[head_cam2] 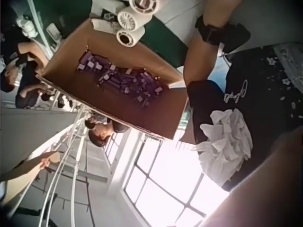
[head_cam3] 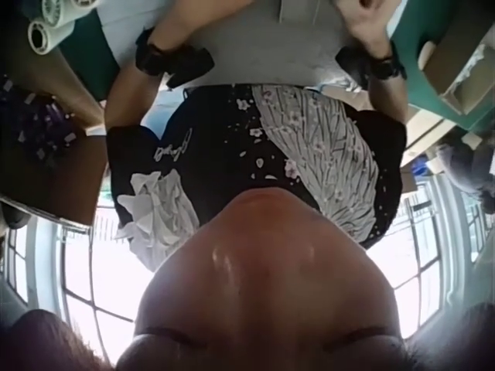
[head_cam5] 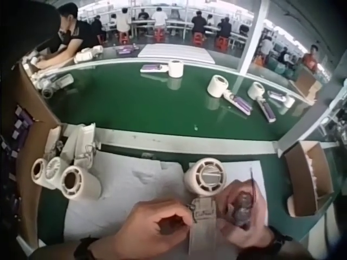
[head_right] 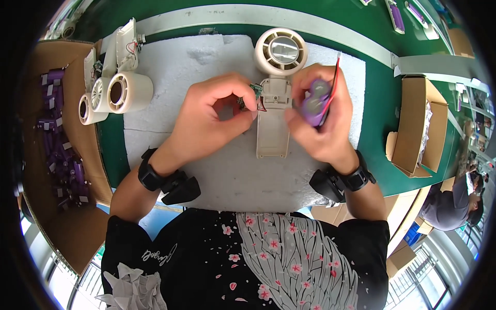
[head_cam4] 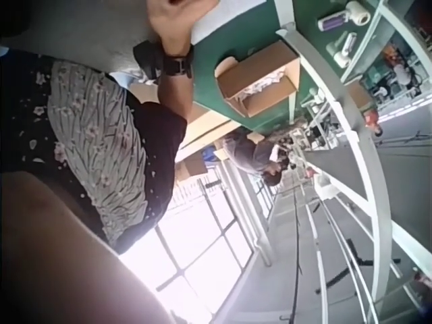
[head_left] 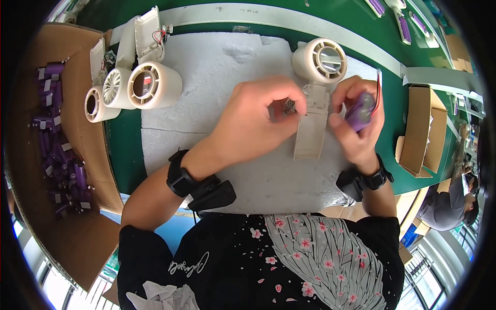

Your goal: Assembling a handheld device by inserting batteries and a circuit board into its plastic housing.

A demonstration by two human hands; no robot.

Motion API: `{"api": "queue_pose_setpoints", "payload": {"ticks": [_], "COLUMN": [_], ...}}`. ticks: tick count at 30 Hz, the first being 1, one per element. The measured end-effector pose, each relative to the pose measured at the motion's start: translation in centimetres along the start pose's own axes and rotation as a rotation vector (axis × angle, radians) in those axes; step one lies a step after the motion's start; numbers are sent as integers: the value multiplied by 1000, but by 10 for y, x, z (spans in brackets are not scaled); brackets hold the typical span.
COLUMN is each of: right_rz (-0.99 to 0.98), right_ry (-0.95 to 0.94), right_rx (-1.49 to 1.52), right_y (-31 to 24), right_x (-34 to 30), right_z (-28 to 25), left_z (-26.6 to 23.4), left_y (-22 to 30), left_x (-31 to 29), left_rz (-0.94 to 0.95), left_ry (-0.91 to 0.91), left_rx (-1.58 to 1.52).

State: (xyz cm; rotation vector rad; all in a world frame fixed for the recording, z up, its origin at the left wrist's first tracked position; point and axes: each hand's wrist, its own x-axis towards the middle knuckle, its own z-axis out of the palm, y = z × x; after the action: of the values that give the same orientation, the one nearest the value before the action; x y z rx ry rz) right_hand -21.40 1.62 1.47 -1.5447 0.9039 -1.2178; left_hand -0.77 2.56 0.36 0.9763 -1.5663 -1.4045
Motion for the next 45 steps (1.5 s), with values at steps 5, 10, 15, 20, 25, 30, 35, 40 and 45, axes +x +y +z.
{"api": "queue_pose_setpoints", "payload": {"ticks": [5,10,15,20,25,30,35,40,45], "right_rz": [-104,-90,-185,-238,-339,-179,-149,-161,-164], "right_ry": [-86,-194,-205,-261,-183,-156,-178,-166,-150], "right_rx": [-159,-315,-372,-446,-522,-631,-686,-664,-673], "right_y": [0,-4,-9,-11,-8,-13,-13,-9,-10], "right_x": [5,3,-1,2,5,-1,-3,-4,-6], "right_z": [-15,-15,-10,-7,-3,4,9,10,10], "left_z": [-1,-2,-6,-8,-6,-6,-6,-7,-9], "left_y": [3,3,8,7,5,4,7,7,10], "left_x": [-1,-1,2,1,2,0,0,1,3], "left_rz": [-57,-50,-122,-22,22,9,-87,-107,-199], "left_ry": [-13,-18,-68,-97,-54,-2,2,3,-6], "left_rx": [8,-23,-81,-40,-26,-70,-123,-171,-225]}}
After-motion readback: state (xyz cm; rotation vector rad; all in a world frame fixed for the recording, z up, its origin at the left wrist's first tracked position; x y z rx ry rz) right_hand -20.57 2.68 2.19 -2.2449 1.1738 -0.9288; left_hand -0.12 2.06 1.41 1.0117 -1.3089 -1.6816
